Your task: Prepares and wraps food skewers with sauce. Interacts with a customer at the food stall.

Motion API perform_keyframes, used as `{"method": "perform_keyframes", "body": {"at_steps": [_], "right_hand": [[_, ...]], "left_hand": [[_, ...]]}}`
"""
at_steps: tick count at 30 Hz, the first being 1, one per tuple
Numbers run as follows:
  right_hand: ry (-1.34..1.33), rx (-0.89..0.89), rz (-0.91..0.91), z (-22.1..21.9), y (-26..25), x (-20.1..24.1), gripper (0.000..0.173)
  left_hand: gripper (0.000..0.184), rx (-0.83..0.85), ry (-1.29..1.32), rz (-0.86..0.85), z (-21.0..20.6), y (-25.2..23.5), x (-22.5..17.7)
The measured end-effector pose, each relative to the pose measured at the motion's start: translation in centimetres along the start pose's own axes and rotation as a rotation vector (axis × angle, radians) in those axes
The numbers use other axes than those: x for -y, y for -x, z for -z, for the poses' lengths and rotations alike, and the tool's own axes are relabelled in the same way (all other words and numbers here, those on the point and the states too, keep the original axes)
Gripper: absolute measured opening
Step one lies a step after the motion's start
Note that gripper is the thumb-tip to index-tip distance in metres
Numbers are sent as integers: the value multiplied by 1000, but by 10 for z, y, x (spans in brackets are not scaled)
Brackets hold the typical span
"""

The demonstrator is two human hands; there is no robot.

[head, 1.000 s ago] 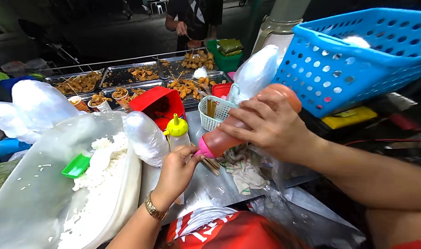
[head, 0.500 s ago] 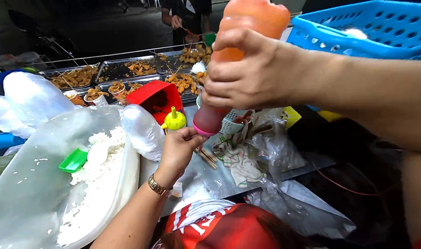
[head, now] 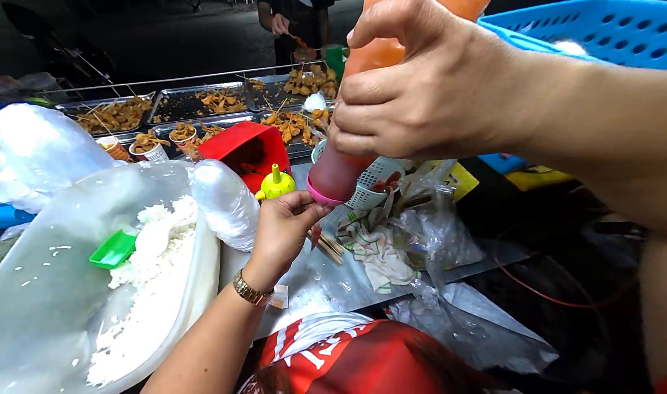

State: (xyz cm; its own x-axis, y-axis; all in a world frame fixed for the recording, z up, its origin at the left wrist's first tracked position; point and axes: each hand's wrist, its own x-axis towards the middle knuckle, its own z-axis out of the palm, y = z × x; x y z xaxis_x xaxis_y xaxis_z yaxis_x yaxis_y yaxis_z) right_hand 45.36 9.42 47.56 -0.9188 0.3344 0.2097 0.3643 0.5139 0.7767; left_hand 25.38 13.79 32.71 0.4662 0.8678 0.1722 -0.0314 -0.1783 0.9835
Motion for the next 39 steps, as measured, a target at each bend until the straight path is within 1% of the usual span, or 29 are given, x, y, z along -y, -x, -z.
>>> {"method": "perform_keyframes", "body": {"at_steps": [16,20,22,24,25,26,29,31,33,35,37,39], "right_hand": [[-11,-12,-35,-5,9,2,30],[-23,-16,-94,-7,16,5,29],[-73,11,-192,-9,25,9,24],[-146,76,-319,-17,38,15,15],[-191,83,-385,-24,47,19,16],[-241,73,-459,-34,56,25,20],[-444,-17,-701,-64,75,57,45],[-623,-81,-863,-79,76,83,58],[-844,-135,-1063,-91,65,105,62],[-1065,-177,-1311,-106,49,120,63],[-1164,-207,-1520,-126,32,130,66],[-1170,-222,-1650,-149,21,137,70]], "left_hand": [[14,21,-21,-48,-3,-2,5],[14,43,-76,-112,-2,-3,8],[11,64,-179,-186,1,-4,9],[10,83,-317,-264,4,-3,7],[11,84,-374,-288,7,-2,4],[12,84,-416,-302,10,0,1],[10,13,-437,-311,22,8,-8],[6,-62,-349,-288,30,13,-8],[5,-121,-167,-246,33,16,-6],[10,-134,27,-179,31,17,-5],[13,-116,133,-127,28,16,-4],[14,-98,169,-133,26,14,-2]]}}
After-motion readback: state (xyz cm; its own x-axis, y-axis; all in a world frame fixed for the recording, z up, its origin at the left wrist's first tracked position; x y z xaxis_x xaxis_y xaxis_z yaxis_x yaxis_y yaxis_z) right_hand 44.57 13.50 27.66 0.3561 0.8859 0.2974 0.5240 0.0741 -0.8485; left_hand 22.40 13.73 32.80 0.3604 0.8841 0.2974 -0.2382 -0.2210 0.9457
